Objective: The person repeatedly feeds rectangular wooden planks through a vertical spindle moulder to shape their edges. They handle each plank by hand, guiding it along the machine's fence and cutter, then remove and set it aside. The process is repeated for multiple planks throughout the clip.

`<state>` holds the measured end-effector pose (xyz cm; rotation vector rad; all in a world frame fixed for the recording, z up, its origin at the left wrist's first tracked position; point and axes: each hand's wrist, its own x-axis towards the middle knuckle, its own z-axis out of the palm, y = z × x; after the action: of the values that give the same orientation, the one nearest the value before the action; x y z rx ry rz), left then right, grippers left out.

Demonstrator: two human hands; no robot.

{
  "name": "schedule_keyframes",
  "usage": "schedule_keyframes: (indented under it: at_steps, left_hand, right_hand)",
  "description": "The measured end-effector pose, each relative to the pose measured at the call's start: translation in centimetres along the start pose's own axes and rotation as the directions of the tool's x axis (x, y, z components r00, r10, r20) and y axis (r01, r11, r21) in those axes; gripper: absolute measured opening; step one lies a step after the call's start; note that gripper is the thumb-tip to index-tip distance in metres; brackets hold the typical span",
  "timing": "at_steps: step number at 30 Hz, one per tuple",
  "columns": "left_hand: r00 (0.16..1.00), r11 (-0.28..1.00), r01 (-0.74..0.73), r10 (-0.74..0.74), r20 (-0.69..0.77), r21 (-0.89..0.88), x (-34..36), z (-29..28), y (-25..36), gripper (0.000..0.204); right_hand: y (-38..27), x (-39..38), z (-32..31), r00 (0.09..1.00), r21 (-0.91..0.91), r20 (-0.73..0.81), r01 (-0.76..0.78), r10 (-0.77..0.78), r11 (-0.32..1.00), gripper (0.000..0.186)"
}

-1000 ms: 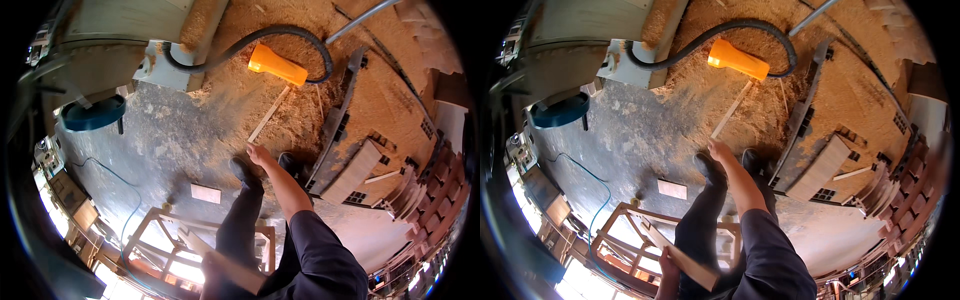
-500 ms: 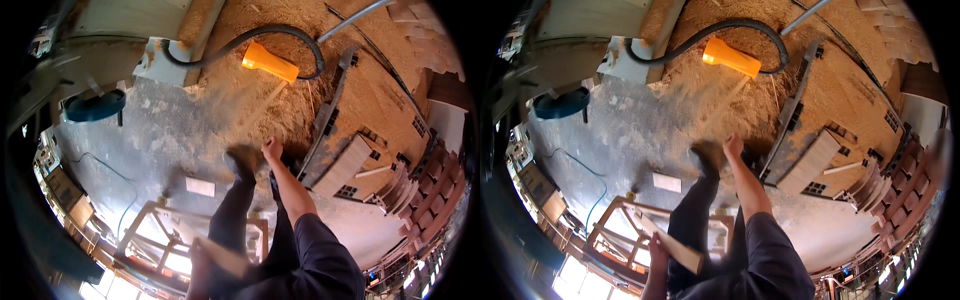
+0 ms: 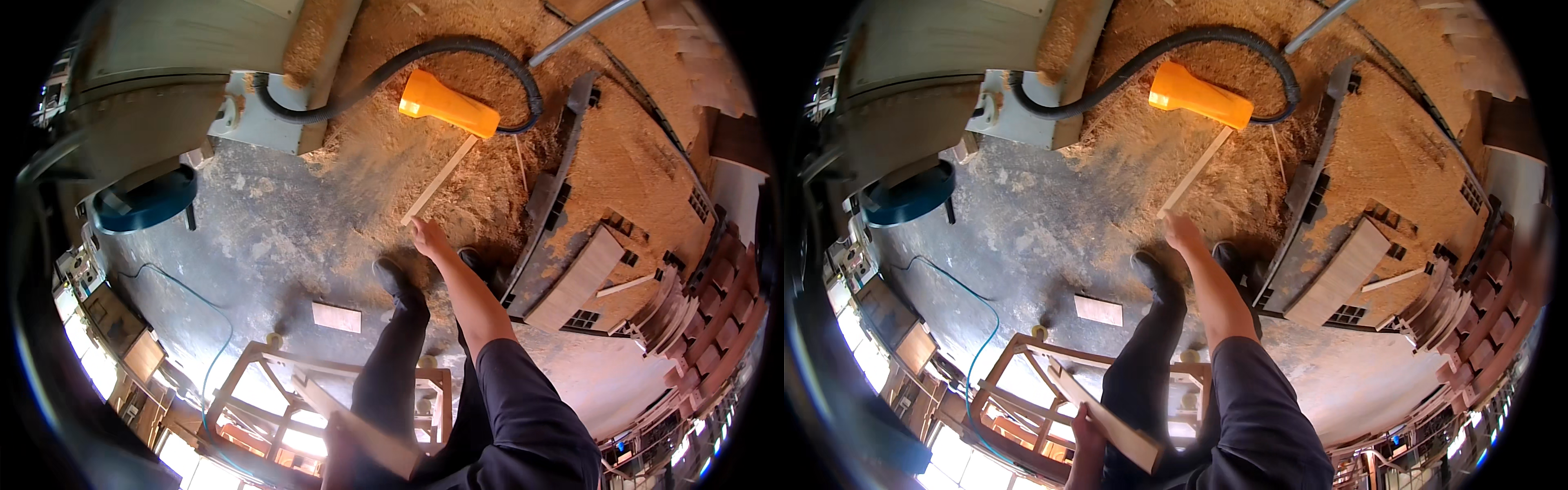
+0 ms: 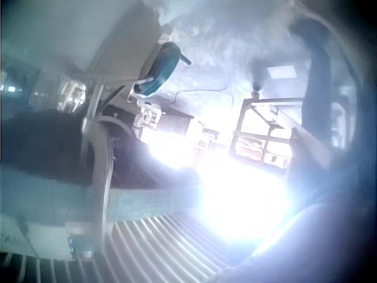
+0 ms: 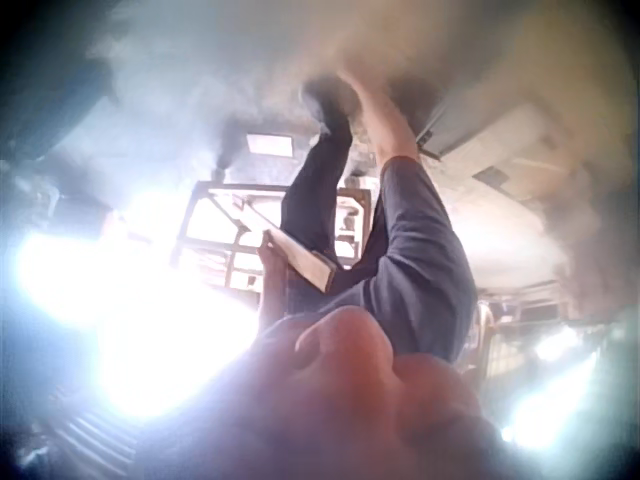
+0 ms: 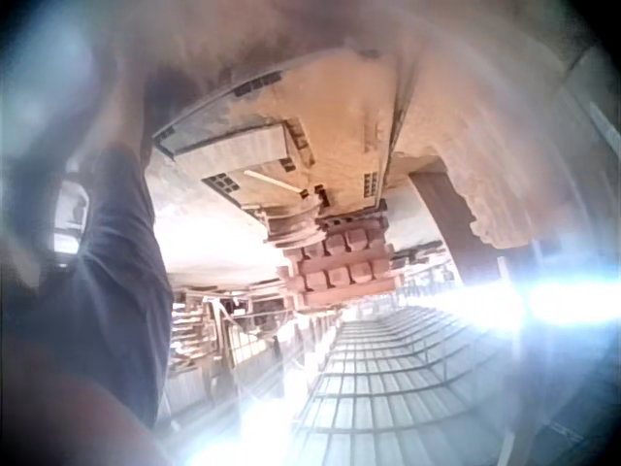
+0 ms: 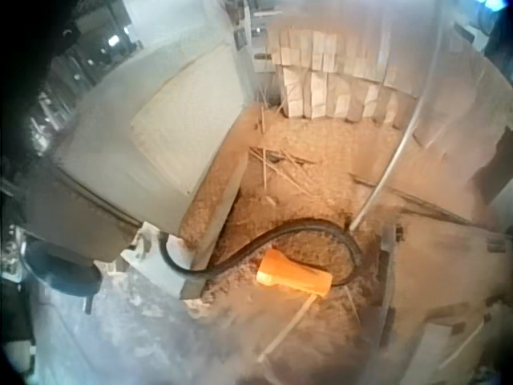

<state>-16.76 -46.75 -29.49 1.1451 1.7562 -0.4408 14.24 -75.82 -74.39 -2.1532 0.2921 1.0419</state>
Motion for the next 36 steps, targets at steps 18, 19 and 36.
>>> schedule_keyframes:
  at_steps: [18, 19, 36]
  left_hand:
    - [0.962, 0.815, -0.262, 0.175, 0.21, 0.517, -6.8, 2.3, 6.9, 0.049]
    - [0.949, 0.765, -0.313, 0.278, 0.149, 0.563, -4.8, -1.1, 6.4, 0.046]
    - [0.826, 0.347, -0.465, 0.501, -0.258, -0.815, -24.6, -5.5, 16.5, 0.037]
  right_hand:
    - [4.1, -15.7, -4.4, 0.826, 0.782, -0.295, -0.079, 0.48, 0.618, 0.021]
    - [0.8, -19.8, -8.0, 0.797, 0.839, -0.284, -0.062, 0.533, 0.541, 0.018]
    - [-26.3, -50.2, -44.6, 0.308, -0.405, -0.695, 0.579, -0.65, 0.707, 0.014]
